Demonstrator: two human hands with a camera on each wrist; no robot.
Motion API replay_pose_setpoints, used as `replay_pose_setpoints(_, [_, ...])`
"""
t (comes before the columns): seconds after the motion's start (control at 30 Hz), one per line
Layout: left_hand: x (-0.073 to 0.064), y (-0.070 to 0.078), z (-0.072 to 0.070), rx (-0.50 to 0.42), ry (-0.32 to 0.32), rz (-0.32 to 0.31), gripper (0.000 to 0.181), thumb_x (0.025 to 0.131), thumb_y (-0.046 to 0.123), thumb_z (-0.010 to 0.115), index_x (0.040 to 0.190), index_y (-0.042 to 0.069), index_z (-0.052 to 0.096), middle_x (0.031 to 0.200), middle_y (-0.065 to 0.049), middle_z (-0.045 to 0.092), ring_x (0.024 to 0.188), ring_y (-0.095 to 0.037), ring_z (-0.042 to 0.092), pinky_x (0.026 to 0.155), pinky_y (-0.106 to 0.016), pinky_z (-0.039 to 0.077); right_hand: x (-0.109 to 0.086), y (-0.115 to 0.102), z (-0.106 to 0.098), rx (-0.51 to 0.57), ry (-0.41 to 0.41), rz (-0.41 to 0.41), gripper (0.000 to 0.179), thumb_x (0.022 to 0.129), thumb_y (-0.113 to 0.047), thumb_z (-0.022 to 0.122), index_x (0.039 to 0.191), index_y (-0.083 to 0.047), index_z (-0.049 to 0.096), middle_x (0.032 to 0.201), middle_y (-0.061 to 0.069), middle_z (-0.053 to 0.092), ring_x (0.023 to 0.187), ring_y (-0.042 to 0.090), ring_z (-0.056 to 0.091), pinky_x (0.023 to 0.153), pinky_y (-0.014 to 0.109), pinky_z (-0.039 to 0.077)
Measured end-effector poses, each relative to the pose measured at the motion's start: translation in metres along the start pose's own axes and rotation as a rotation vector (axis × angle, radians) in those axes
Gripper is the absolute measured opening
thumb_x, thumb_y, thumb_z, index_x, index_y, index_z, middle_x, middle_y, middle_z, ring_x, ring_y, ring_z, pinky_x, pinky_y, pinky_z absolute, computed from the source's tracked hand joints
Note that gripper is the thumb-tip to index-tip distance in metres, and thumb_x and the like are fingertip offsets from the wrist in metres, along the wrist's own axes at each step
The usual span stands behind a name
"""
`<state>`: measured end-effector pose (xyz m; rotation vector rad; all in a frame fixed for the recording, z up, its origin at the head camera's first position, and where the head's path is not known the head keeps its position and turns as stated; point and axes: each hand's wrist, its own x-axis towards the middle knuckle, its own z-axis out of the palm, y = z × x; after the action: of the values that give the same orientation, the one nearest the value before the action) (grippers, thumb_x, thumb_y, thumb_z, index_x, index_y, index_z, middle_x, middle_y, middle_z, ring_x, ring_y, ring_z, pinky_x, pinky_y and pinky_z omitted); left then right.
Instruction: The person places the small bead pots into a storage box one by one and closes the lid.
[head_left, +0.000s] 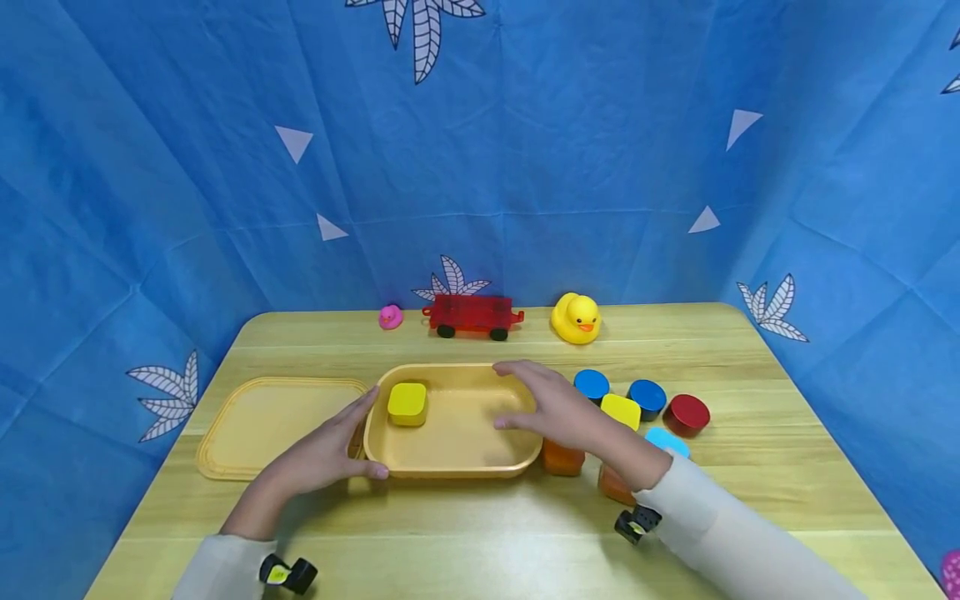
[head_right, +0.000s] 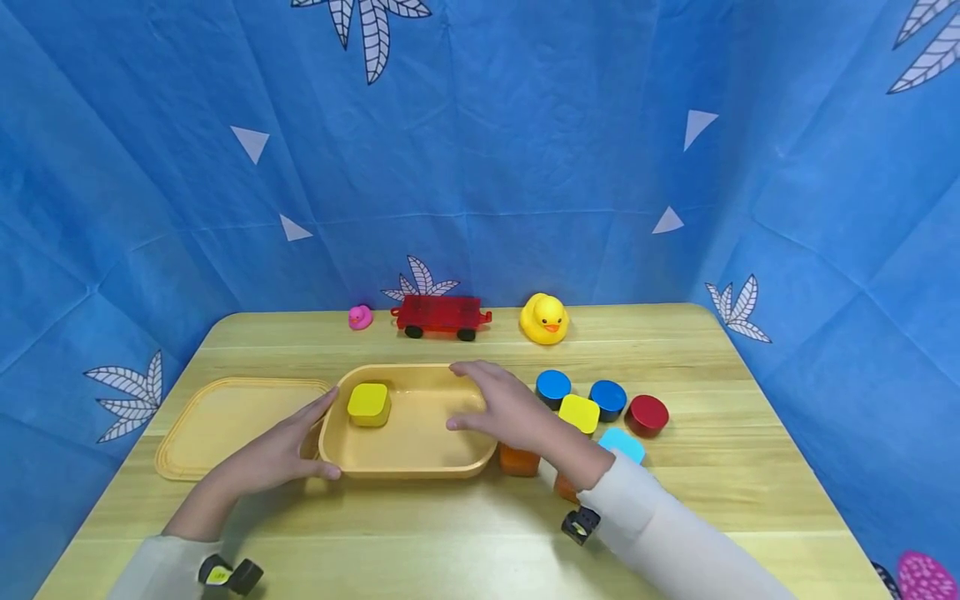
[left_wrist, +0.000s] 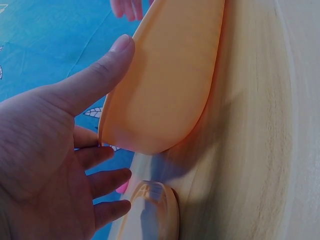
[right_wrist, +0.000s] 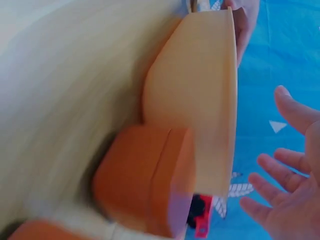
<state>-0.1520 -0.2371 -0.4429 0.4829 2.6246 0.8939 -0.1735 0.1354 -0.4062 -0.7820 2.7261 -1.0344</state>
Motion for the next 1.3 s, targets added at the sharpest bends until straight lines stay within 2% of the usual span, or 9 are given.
replay_pose_setpoints(0.23, [0.0, 0.0, 0.001, -0.013, 0.0, 0.004, 0.123, 0.08, 0.053, 0.084, 0.167, 0.011, 0.008, 0.172, -0.017, 0.013, 0.156, -0.043, 0.018, 0.123, -0.062, 0.022, -0.028, 0.019, -0.006, -0.019, 0.007, 0.011, 0.085, 0.087, -0.053, 0.079, 0.155, -0.012, 0.046, 0.156, 0.008, 0.048, 0.142, 0.034, 0.046, 0.113, 0.058, 0.043])
replay_pose_setpoints(0.43, [0.0, 0.0, 0.001, -0.001, 0.004, 0.002, 0.124, 0.08, 0.054, 0.084, 0.167, 0.011, 0.008, 0.172, -0.017, 0.014, 0.155, -0.044, 0.02, 0.122, -0.062, 0.022, -0.045, 0.033, -0.008, -0.016, 0.026, 0.036, 0.088, 0.086, -0.046, 0.083, 0.156, -0.011, 0.043, 0.156, 0.01, 0.047, 0.142, 0.036, 0.046, 0.109, 0.059, 0.046])
replay_pose_setpoints(0.63, [0.0, 0.001, 0.001, -0.002, -0.004, -0.009, 0.124, 0.08, 0.055, 0.084, 0.167, 0.011, 0.007, 0.172, -0.017, 0.013, 0.155, -0.043, 0.019, 0.123, -0.061, 0.022, -0.058, 0.043, -0.008, -0.019, -0.013, 0.093, 0.088, 0.084, -0.044, 0.084, 0.154, -0.009, 0.045, 0.154, 0.013, 0.049, 0.138, 0.038, 0.049, 0.107, 0.06, 0.048])
replay_pose_setpoints(0.8, [-0.001, 0.002, 0.0, 0.002, 0.002, -0.007, 0.123, 0.08, 0.055, 0.084, 0.167, 0.011, 0.008, 0.172, -0.018, 0.013, 0.155, -0.045, 0.019, 0.122, -0.063, 0.022, -0.064, 0.047, -0.007, -0.018, -0.06, 0.111, 0.087, 0.083, -0.044, 0.085, 0.152, -0.007, 0.048, 0.153, 0.014, 0.051, 0.134, 0.038, 0.053, 0.106, 0.059, 0.049])
replay_pose_setpoints(0.97, [-0.001, 0.002, -0.001, 0.003, 0.003, -0.009, 0.123, 0.08, 0.054, 0.084, 0.167, 0.011, 0.008, 0.172, -0.018, 0.013, 0.155, -0.044, 0.018, 0.123, -0.062, 0.022, -0.065, 0.049, -0.006, -0.021, -0.099, 0.093, 0.085, 0.081, -0.04, 0.088, 0.149, -0.004, 0.051, 0.148, 0.012, 0.055, 0.133, 0.034, 0.054, 0.108, 0.056, 0.048])
replay_pose_setpoints(1.3, [-0.001, 0.002, 0.0, -0.007, 0.002, -0.007, 0.124, 0.08, 0.055, 0.084, 0.167, 0.009, 0.008, 0.172, -0.019, 0.013, 0.155, -0.044, 0.018, 0.123, -0.062, 0.021, -0.066, 0.051, -0.004, -0.093, -0.145, 0.065, 0.077, 0.081, -0.029, 0.09, 0.144, -0.002, 0.055, 0.142, 0.014, 0.059, 0.126, 0.034, 0.057, 0.108, 0.056, 0.047])
